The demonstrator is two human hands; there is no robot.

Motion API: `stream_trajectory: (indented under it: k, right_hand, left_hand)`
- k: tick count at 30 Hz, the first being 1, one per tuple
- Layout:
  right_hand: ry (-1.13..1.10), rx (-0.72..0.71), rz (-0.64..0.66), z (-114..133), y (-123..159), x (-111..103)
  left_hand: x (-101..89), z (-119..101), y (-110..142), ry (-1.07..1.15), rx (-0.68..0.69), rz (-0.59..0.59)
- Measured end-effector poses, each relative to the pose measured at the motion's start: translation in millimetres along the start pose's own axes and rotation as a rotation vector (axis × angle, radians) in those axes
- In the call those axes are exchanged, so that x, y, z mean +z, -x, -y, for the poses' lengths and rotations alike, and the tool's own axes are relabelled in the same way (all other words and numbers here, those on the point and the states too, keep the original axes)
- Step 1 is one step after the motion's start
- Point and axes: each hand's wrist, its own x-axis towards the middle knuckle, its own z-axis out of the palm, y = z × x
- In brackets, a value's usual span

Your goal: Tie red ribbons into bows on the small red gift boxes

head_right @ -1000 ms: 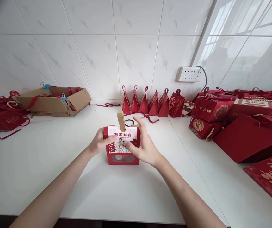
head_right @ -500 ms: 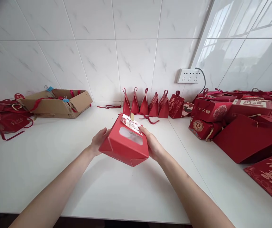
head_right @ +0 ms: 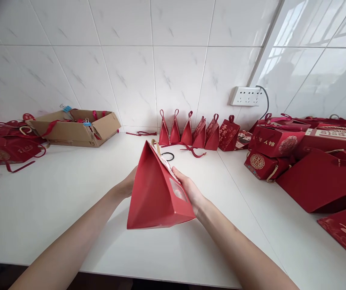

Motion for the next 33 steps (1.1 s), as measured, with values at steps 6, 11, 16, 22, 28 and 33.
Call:
stream_trajectory:
  k: [6, 11, 16, 22, 28, 33]
  right_hand:
    - [-0.178, 0.095, -0.029, 11.2, 7.1, 4.4]
    - [0.104, -0.289, -0.32, 17.6, 0.2, -7.5]
    - [0.351, -0.436, -0.432, 14.2, 1.9, -6.9]
    - [0.363, -0.582, -0.121, 7.2, 8.3, -0.2]
    - [0.355, -0.6, 0.064, 6.4, 19.1, 4.8]
    - [0.326, -0.568, 0.023, 7.5, 20.5, 7.9]
  left_hand:
    - [7.8, -13.1, 2.0, 0.191, 0.01, -0.01]
    - [2.3, -19.7, 2.0, 0.355, -0.1, -0.073]
    - [1.0, -13.6, -1.3, 0.288, -0.195, -0.157]
    - [2.9, -12.9, 0.4, 0.531, -0.259, -0.099]
    - [9.8, -20.3, 5.2, 0.632, -0.298, -0.058]
    - [14.1, -21.6, 3.1, 0.636, -0.242, -0.115]
